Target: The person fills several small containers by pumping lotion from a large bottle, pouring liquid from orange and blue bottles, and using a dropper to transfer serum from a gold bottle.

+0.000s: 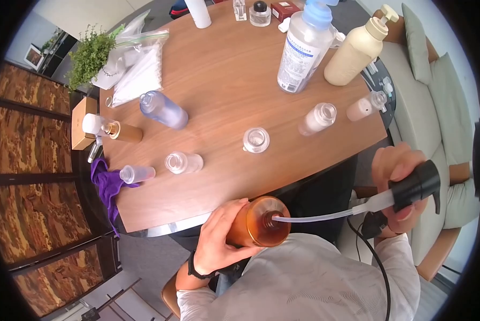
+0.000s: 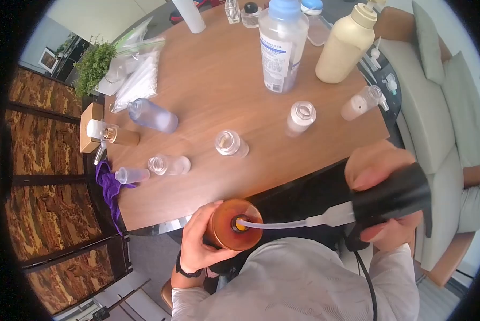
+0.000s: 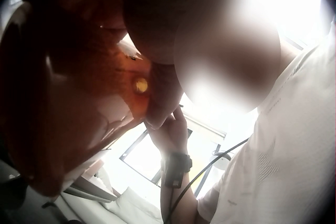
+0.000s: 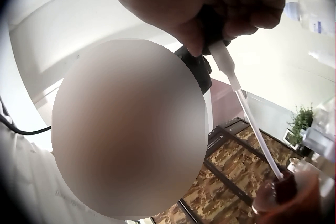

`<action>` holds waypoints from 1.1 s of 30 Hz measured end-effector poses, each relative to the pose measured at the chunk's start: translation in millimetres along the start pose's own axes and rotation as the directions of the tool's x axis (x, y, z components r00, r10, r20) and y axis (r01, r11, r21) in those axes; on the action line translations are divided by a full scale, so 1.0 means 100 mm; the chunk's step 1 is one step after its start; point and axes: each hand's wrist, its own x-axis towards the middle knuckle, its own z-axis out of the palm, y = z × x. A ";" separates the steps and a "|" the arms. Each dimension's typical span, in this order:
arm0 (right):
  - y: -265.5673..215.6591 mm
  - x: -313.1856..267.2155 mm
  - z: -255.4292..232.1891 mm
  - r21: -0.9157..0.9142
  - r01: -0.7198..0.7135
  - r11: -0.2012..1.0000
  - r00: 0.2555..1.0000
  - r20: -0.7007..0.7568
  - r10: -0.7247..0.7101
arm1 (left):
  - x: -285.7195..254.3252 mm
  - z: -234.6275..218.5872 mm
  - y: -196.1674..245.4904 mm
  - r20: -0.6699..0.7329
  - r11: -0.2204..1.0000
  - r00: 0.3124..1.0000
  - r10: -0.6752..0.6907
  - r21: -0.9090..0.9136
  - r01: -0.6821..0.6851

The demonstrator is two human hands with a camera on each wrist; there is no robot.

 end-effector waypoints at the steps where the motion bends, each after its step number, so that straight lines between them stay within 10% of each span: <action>1: -0.01 0.01 -0.01 -0.016 0.014 1.000 1.000 -0.010 -0.014 | -0.01 0.00 0.00 -0.002 1.000 1.000 0.002 0.001 -0.002; 17: -0.05 -0.13 0.00 -0.020 -0.066 0.998 0.998 0.002 0.066 | -0.01 -0.01 0.07 0.018 1.000 1.000 0.007 0.005 -0.007; 23: 0.03 0.01 -0.18 0.045 0.123 0.991 0.986 0.107 -0.127 | -0.01 -0.05 0.10 0.000 1.000 1.000 -0.018 0.017 0.018; 33: 0.45 -0.01 -0.37 0.268 0.075 0.960 0.995 -0.080 -0.056 | 0.08 -0.35 0.26 -0.082 0.978 0.988 -0.128 0.155 0.139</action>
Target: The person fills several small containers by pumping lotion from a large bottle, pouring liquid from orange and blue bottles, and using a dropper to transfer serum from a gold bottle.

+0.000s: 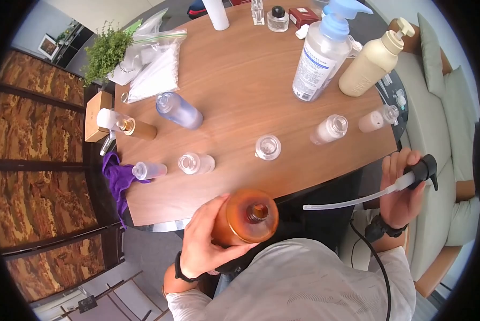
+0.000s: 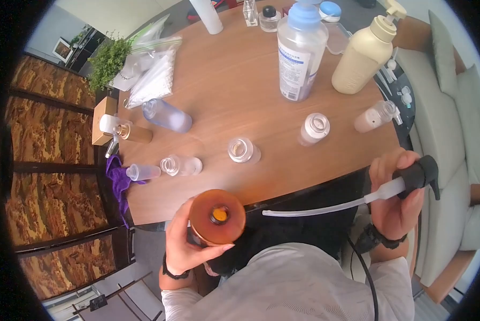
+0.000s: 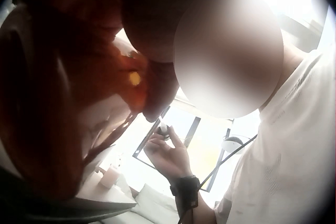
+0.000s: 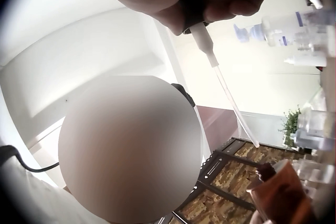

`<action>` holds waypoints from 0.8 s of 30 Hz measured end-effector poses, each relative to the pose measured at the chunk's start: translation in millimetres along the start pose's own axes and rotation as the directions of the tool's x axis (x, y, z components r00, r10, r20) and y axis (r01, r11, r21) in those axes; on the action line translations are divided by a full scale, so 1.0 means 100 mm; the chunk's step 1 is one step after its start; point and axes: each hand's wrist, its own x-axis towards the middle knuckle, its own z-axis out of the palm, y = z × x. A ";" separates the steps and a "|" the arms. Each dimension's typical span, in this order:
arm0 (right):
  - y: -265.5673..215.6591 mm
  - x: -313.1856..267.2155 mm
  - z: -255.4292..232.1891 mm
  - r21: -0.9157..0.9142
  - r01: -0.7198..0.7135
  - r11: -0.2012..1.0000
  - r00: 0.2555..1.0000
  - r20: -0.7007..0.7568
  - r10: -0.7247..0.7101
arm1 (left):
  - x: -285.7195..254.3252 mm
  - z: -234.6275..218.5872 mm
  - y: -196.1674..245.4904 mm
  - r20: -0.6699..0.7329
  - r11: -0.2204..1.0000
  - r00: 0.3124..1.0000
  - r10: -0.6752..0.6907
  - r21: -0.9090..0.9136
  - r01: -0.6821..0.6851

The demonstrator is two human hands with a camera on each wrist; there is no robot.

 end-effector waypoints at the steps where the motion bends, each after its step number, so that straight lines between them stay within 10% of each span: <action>1: 0.03 -0.01 -0.04 0.007 -0.007 1.000 1.000 -0.008 0.007 | 0.01 -0.03 0.01 -0.016 1.000 1.000 -0.021 0.021 0.021; 24: 0.81 -0.23 -0.43 0.093 -0.293 0.952 0.956 -0.001 0.294 | 0.52 -0.44 0.35 0.107 0.955 0.989 -0.099 0.288 0.065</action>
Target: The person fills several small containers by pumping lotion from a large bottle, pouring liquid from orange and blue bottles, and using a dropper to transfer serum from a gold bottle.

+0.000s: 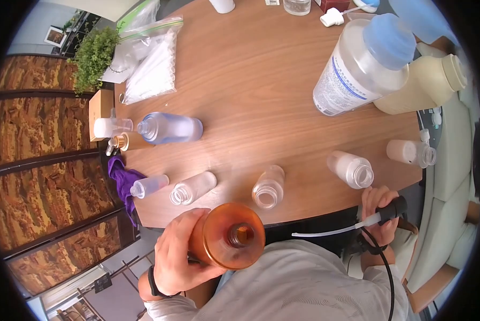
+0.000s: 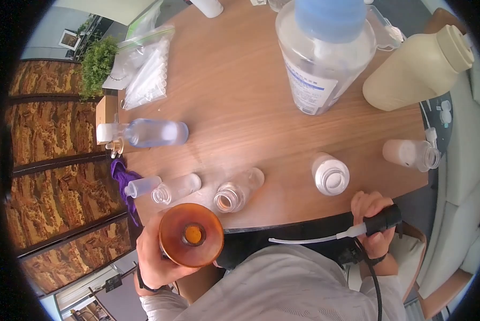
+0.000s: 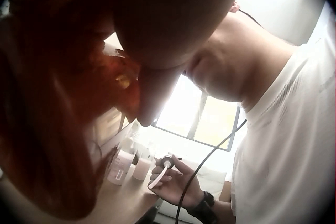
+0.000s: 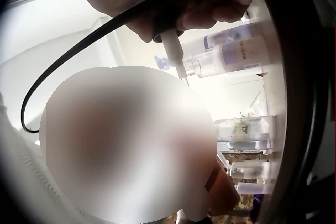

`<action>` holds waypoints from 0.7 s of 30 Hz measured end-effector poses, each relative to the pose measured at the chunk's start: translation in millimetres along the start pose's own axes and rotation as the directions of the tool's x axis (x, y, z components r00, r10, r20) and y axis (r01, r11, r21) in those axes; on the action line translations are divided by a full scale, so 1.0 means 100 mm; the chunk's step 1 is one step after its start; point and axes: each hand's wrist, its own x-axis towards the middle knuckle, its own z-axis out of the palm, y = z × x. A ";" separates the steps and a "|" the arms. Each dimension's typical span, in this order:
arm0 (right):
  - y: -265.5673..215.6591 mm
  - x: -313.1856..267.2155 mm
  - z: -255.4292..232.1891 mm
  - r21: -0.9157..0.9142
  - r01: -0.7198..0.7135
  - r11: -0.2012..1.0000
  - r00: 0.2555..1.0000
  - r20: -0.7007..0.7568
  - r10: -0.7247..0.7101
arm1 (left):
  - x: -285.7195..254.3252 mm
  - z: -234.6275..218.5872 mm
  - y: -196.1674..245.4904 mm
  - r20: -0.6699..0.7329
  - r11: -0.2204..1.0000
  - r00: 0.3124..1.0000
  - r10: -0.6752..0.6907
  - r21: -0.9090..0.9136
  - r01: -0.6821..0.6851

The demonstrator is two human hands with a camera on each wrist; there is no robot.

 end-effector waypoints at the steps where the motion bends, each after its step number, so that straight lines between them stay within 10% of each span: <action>1: 0.00 0.01 0.00 -0.014 0.004 1.000 1.000 0.002 -0.004 | 0.02 -0.01 0.01 0.008 1.000 1.000 0.016 0.009 -0.016; 21: -0.02 0.06 -0.10 -0.019 -0.132 0.991 0.991 0.013 0.132 | 0.19 -0.23 0.20 0.076 0.963 0.996 0.036 0.264 -0.055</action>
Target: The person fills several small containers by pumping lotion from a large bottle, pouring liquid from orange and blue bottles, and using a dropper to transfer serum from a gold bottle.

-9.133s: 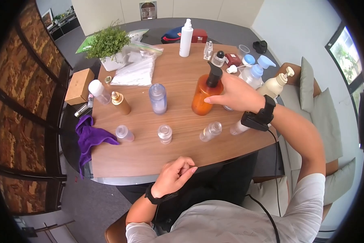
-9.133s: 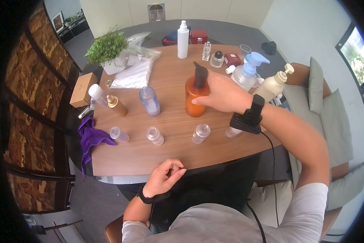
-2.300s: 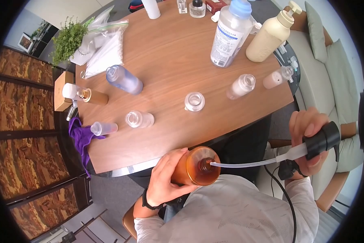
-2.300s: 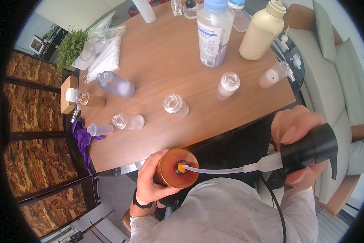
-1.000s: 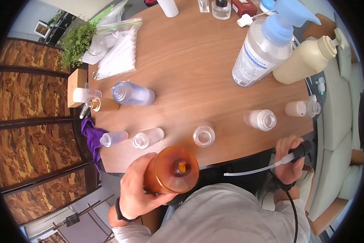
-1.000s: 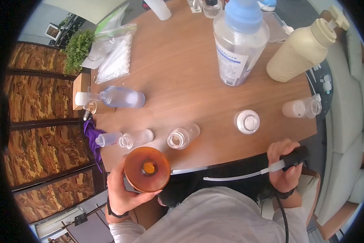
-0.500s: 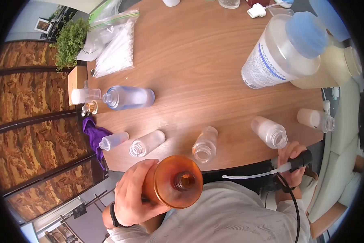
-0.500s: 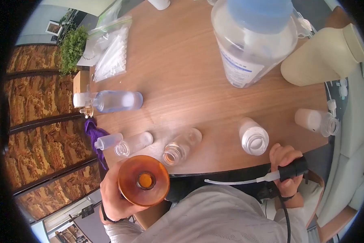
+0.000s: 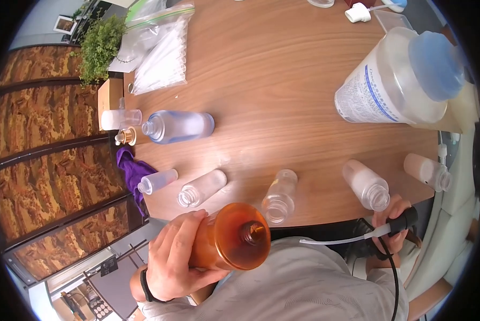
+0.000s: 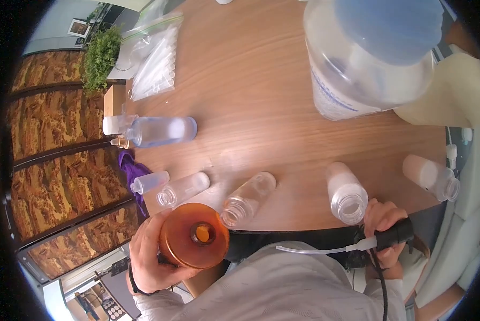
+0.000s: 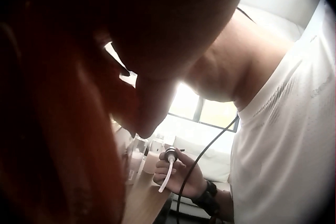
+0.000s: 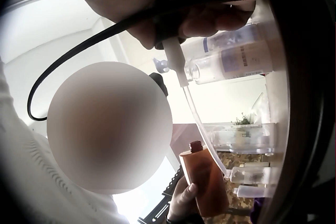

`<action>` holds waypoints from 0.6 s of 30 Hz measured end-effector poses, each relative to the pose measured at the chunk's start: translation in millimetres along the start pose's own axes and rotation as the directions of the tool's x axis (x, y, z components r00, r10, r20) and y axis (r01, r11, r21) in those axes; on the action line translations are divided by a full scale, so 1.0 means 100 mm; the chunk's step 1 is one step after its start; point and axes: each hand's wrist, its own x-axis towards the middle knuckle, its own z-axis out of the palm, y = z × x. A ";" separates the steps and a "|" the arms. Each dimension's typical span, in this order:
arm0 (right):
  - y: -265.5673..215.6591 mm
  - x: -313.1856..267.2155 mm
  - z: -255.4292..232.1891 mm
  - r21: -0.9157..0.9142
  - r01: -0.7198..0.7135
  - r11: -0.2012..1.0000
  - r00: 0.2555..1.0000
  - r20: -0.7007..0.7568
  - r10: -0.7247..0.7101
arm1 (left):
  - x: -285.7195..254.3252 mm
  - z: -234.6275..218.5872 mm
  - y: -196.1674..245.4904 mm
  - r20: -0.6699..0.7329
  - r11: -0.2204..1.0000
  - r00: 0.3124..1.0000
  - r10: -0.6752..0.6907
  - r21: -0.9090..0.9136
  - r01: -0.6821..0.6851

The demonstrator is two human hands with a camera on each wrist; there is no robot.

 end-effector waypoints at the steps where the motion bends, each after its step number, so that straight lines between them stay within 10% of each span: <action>1: 0.00 0.00 0.00 -0.001 -0.004 1.000 1.000 0.001 0.004 | 0.01 0.00 0.01 -0.003 1.000 1.000 -0.001 0.008 0.001; 18: -0.03 0.00 0.00 -0.019 -0.033 0.999 0.999 -0.012 0.033 | 0.02 0.02 0.04 -0.044 0.997 0.999 -0.032 0.074 0.035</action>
